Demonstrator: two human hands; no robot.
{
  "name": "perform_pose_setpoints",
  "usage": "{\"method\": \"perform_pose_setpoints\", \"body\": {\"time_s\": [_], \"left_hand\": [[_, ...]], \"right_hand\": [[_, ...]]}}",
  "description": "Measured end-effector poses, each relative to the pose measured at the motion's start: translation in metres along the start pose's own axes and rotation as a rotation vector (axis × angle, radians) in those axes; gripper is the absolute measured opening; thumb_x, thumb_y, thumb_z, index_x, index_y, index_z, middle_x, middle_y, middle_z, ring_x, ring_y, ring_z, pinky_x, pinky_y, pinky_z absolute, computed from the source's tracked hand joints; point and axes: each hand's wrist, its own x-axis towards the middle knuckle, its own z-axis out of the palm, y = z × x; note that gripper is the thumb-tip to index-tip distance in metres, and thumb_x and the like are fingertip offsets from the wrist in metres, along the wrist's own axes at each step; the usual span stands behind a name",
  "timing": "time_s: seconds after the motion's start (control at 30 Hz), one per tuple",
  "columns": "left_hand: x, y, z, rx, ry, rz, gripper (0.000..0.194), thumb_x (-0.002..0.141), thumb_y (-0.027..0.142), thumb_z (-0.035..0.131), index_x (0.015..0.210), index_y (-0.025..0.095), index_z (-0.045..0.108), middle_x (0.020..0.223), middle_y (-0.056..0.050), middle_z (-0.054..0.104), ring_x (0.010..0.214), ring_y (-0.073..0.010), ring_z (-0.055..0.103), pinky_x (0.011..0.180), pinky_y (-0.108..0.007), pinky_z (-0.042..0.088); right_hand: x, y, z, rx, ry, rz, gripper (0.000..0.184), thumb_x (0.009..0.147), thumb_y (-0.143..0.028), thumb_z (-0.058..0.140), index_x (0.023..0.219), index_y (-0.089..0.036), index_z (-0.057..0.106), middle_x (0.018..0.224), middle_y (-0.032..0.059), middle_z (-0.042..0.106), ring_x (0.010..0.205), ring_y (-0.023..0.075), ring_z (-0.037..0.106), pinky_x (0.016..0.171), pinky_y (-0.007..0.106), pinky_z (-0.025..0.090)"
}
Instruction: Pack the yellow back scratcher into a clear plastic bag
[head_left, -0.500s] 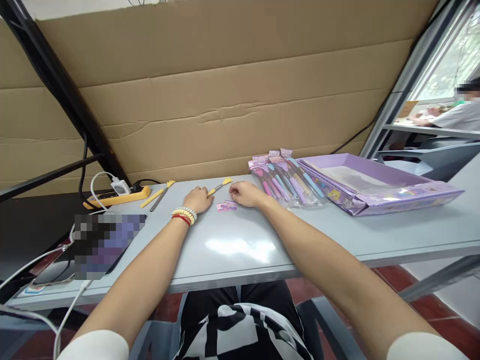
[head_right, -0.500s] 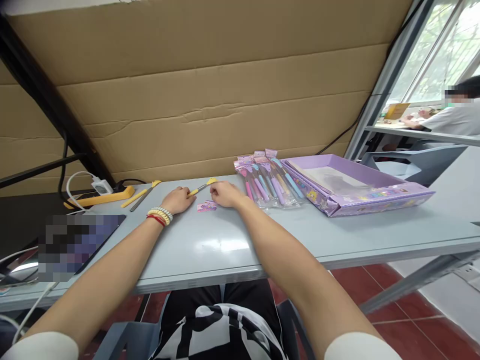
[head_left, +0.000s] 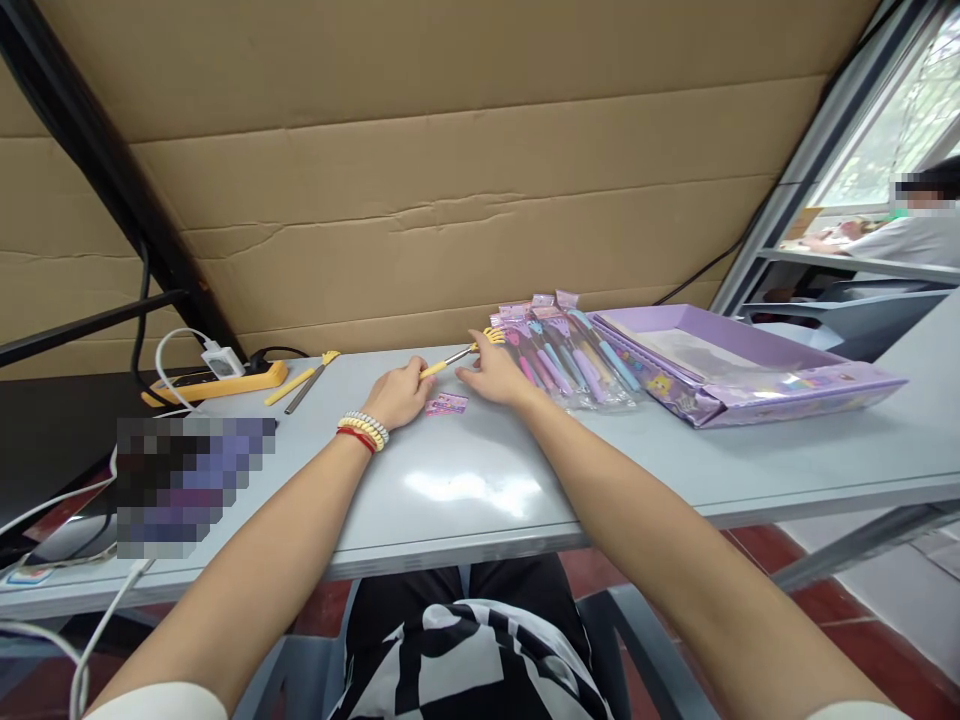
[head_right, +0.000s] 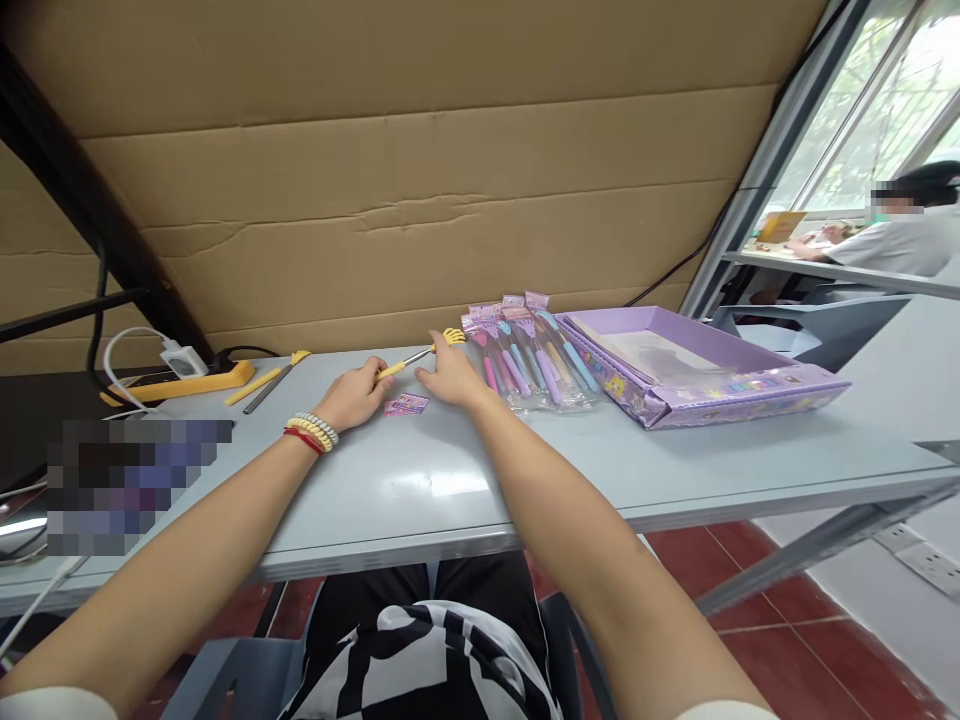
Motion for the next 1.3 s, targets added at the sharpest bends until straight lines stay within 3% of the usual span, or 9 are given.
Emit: {"method": "perform_pose_setpoints", "body": {"time_s": [0.17, 0.27, 0.4, 0.5, 0.6, 0.73, 0.93, 1.07, 1.3], "left_hand": [[0.000, 0.002, -0.005, 0.092, 0.010, -0.023, 0.050, 0.093, 0.056, 0.019, 0.094, 0.023, 0.057, 0.085, -0.009, 0.069, 0.084, -0.0289, 0.064, 0.067, -0.034, 0.039], [-0.001, 0.003, -0.007, 0.079, 0.040, -0.006, 0.043, 0.094, 0.048, 0.024, 0.096, 0.023, 0.059, 0.093, -0.009, 0.070, 0.088, -0.0264, 0.063, 0.068, -0.033, 0.039], [-0.001, 0.003, -0.005, 0.014, 0.086, 0.037, 0.030, 0.092, 0.033, 0.035, 0.099, 0.022, 0.062, 0.106, -0.008, 0.069, 0.095, -0.0248, 0.062, 0.073, -0.033, 0.041], [0.000, 0.002, -0.003, -0.031, 0.107, 0.039, 0.024, 0.088, 0.028, 0.041, 0.098, 0.022, 0.062, 0.107, -0.007, 0.069, 0.097, -0.0250, 0.061, 0.076, -0.034, 0.043], [0.001, 0.001, -0.002, -0.060, 0.124, 0.017, 0.019, 0.083, 0.023, 0.046, 0.096, 0.022, 0.060, 0.103, -0.007, 0.069, 0.093, -0.0244, 0.061, 0.074, -0.034, 0.042], [0.002, 0.002, -0.001, -0.090, 0.133, -0.059, 0.016, 0.082, 0.025, 0.048, 0.095, 0.025, 0.057, 0.089, -0.005, 0.069, 0.083, -0.0243, 0.061, 0.066, -0.032, 0.037], [0.001, 0.008, -0.002, -0.147, 0.068, -0.063, 0.020, 0.085, 0.042, 0.045, 0.087, 0.025, 0.055, 0.070, -0.003, 0.063, 0.069, -0.0224, 0.056, 0.060, -0.031, 0.031], [-0.001, 0.011, -0.007, -0.173, 0.025, -0.067, 0.041, 0.087, 0.058, 0.038, 0.068, 0.022, 0.048, 0.064, -0.004, 0.058, 0.061, -0.0201, 0.050, 0.058, -0.031, 0.029], [-0.001, 0.005, -0.011, -0.244, 0.021, -0.070, 0.056, 0.086, 0.068, 0.031, 0.057, 0.021, 0.039, 0.058, -0.004, 0.053, 0.055, -0.0172, 0.045, 0.056, -0.032, 0.027]], "right_hand": [[0.001, -0.002, 0.001, -0.008, -0.017, -0.053, 0.060, 0.083, -0.031, 0.063, 0.137, -0.012, 0.047, 0.101, 0.0101, 0.065, 0.095, 0.0225, 0.061, 0.084, 0.030, 0.046], [0.001, -0.004, 0.001, -0.013, -0.046, -0.070, 0.060, 0.082, -0.029, 0.064, 0.137, -0.010, 0.046, 0.098, 0.0090, 0.066, 0.091, 0.0206, 0.062, 0.083, 0.029, 0.045], [0.000, -0.003, 0.004, -0.006, -0.113, -0.068, 0.063, 0.081, -0.025, 0.064, 0.138, -0.009, 0.043, 0.114, 0.0119, 0.063, 0.088, 0.0184, 0.062, 0.082, 0.028, 0.045], [-0.001, -0.002, 0.006, 0.002, -0.180, -0.070, 0.062, 0.082, -0.025, 0.064, 0.138, -0.010, 0.042, 0.111, 0.0100, 0.064, 0.088, 0.0183, 0.062, 0.080, 0.027, 0.045], [-0.002, -0.005, 0.005, 0.009, -0.220, -0.087, 0.076, 0.080, -0.023, 0.065, 0.146, -0.010, 0.030, 0.105, 0.0071, 0.066, 0.090, 0.0194, 0.062, 0.080, 0.027, 0.045], [-0.004, -0.011, -0.002, -0.039, -0.113, -0.005, 0.097, 0.081, -0.022, 0.064, 0.155, -0.009, 0.002, 0.095, 0.0050, 0.068, 0.095, 0.0237, 0.062, 0.082, 0.031, 0.046], [-0.004, -0.016, -0.007, -0.104, 0.029, 0.077, 0.096, 0.083, -0.026, 0.060, 0.156, -0.012, -0.001, 0.094, 0.0069, 0.068, 0.088, 0.0256, 0.063, 0.077, 0.033, 0.047], [-0.002, -0.011, -0.004, -0.050, 0.086, -0.014, 0.096, 0.083, -0.027, 0.056, 0.157, -0.015, -0.004, 0.086, 0.0046, 0.066, 0.078, 0.0236, 0.063, 0.076, 0.034, 0.048], [-0.004, -0.009, 0.001, 0.134, 0.119, -0.216, 0.106, 0.080, -0.035, 0.059, 0.154, -0.013, -0.013, 0.111, 0.0129, 0.064, 0.078, 0.0200, 0.062, 0.076, 0.034, 0.048]]}}
